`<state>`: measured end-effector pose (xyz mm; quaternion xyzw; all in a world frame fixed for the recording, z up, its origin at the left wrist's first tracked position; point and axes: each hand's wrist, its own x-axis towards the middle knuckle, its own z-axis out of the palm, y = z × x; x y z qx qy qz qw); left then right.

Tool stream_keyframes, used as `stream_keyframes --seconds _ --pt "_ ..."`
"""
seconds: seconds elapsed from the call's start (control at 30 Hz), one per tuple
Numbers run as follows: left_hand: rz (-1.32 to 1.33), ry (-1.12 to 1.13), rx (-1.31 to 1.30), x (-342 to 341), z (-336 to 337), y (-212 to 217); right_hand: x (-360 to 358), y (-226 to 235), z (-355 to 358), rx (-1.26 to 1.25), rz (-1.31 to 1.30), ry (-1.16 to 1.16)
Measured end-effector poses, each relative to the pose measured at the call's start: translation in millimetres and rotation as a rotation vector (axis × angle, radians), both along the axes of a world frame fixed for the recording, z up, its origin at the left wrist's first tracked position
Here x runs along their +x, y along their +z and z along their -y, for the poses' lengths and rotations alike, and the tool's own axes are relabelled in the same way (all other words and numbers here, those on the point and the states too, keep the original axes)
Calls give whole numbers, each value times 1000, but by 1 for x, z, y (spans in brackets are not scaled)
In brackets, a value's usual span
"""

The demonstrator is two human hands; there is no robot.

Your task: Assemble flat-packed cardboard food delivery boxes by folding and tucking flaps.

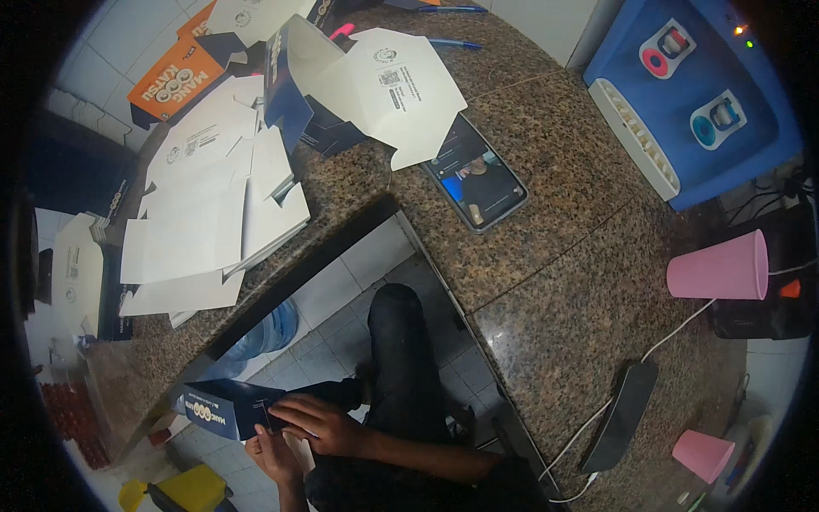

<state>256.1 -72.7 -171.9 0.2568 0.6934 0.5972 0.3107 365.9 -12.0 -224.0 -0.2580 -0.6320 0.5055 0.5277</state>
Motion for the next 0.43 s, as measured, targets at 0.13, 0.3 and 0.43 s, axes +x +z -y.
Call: stream_keyframes --seconds 0.13,0.3,0.43 --pt "-30 -122 -89 -34 -4 -2 13 -4 -15 -36 -7 192" --pt "48 -29 -69 -9 -17 -9 -6 -19 -8 26 5 10" --pt "174 -20 -41 3 -21 -9 -2 -20 -9 -35 45 -12"
